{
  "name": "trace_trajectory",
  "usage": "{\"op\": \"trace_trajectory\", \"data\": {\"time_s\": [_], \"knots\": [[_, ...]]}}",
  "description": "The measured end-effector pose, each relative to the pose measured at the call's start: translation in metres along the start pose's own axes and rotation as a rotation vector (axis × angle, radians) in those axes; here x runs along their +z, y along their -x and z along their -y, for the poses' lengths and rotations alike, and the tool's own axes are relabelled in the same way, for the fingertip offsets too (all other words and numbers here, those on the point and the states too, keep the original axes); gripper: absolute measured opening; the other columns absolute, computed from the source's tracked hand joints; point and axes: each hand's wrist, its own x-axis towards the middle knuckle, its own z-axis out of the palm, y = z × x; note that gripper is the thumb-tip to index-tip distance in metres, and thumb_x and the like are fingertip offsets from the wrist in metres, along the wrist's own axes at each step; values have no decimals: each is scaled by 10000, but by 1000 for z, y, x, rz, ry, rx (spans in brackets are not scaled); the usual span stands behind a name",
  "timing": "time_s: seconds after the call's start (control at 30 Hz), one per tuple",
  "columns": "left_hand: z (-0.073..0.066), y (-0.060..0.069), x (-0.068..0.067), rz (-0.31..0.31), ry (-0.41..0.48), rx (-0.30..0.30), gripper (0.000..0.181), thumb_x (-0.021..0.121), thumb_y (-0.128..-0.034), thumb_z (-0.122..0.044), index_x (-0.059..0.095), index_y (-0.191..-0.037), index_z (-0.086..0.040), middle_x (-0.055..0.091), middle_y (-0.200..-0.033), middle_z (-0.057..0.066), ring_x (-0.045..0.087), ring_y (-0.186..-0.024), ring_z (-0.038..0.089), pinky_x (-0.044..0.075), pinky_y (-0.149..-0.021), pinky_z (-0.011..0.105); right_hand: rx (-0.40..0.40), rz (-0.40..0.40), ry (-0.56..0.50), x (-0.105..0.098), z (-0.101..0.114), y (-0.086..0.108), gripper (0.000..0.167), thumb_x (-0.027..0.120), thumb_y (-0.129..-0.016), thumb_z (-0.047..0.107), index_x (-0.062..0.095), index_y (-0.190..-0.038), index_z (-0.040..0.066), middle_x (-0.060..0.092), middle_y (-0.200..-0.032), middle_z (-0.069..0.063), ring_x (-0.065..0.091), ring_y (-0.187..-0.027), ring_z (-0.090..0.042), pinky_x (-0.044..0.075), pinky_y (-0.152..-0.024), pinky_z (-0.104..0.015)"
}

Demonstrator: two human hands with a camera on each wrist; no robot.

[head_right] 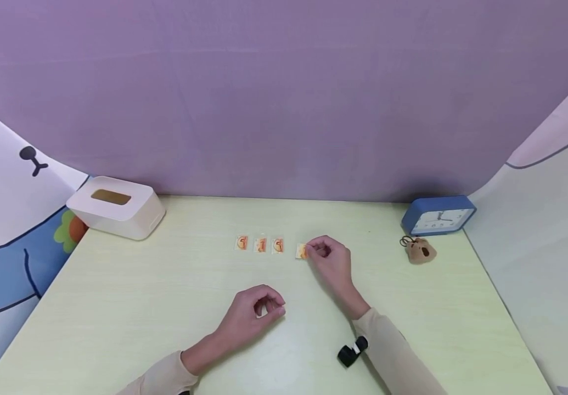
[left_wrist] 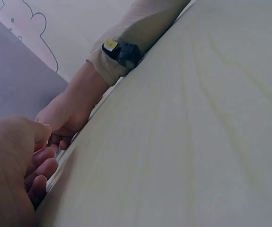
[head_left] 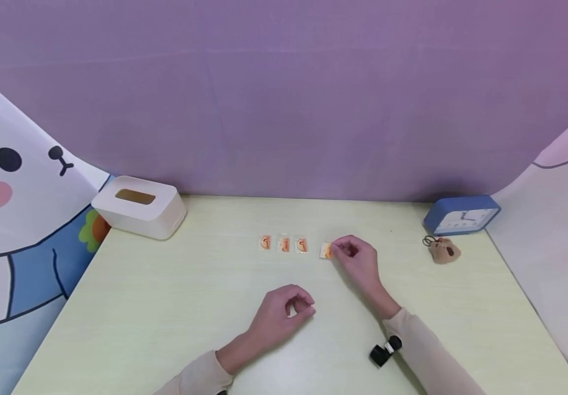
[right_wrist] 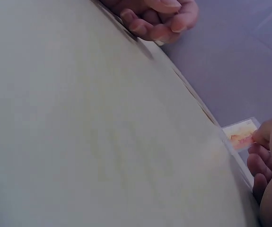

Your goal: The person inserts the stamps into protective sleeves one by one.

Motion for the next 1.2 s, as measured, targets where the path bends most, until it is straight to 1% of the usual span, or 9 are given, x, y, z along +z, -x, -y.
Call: {"op": "trace_trajectory", "data": {"time_s": [0.17, 0.37, 0.5, 0.67, 0.73, 0.93, 1.0, 1.1, 1.2], "knots": [[1, -1, 0, 2, -7, 1, 91, 855, -975, -135, 789, -1037, -140, 719, -877, -111, 598, -757, 1, 499, -654, 202, -40, -7, 114, 7, -2, -14, 42, 859, -952, 65, 820, -950, 50, 757, -862, -77, 614, -735, -157, 475, -665, -216], [-1, -1, -1, 14, -9, -20, 89, 854, -978, -136, 788, -1035, -151, 718, -884, -113, 606, -765, 17, 499, -667, 207, -99, -14, 247, 12, -4, -24, 63, 869, -934, 91, 827, -970, 60, 769, -894, -72, 658, -769, -207, 499, -704, -294], [-1, 0, -1, 18, -6, -28, 90, 855, -978, -139, 787, -1034, -159, 718, -886, -114, 611, -770, 21, 502, -671, 210, -105, -12, 289, 14, -5, -27, 72, 875, -916, 113, 837, -967, 78, 754, -901, -50, 674, -797, -227, 501, -721, -343], [-1, 1, -2, 18, -2, -25, 95, 858, -975, -135, 789, -1038, -153, 720, -890, -110, 612, -772, 24, 501, -671, 209, -102, 1, 368, 17, -5, -29, 81, 882, -903, 161, 835, -954, 118, 711, -917, -34, 671, -843, -232, 500, -749, -395], [-1, 1, -2, 18, -3, -26, 94, 858, -975, -135, 790, -1038, -151, 719, -890, -110, 610, -771, 24, 498, -672, 207, -101, 5, 396, 19, -5, -30, 100, 881, -905, 188, 830, -971, 132, 697, -932, -37, 669, -861, -237, 504, -753, -412], [-2, 1, -3, 18, 2, -21, 92, 857, -976, -135, 792, -1041, -136, 725, -892, -102, 609, -768, 19, 493, -669, 200, -86, -9, 405, 20, -5, -29, 217, 898, -915, 214, 821, -1097, 124, 676, -958, -69, 659, -861, -266, 489, -728, -422], [-3, 2, -3, 18, 4, -17, 91, 856, -977, -137, 792, -1041, -134, 726, -893, -101, 611, -769, 18, 494, -669, 201, -80, -13, 396, 20, -5, -28, 233, 904, -915, 216, 823, -1112, 122, 676, -959, -72, 660, -863, -269, 485, -727, -419], [-3, 2, -3, 20, 5, -16, 88, 855, -979, -140, 791, -1040, -137, 725, -890, -103, 611, -769, 17, 494, -668, 202, -73, -16, 385, 19, -5, -26, 216, 902, -918, 217, 826, -1099, 126, 686, -959, -64, 667, -869, -263, 488, -736, -417], [-3, 2, -1, 15, 15, -12, 85, 854, -979, -138, 791, -1037, -142, 724, -882, -104, 606, -761, 16, 484, -662, 197, -71, -24, 361, 17, -5, -25, 155, 879, -936, 199, 824, -1061, 125, 696, -946, -59, 667, -858, -263, 485, -741, -415]]}}
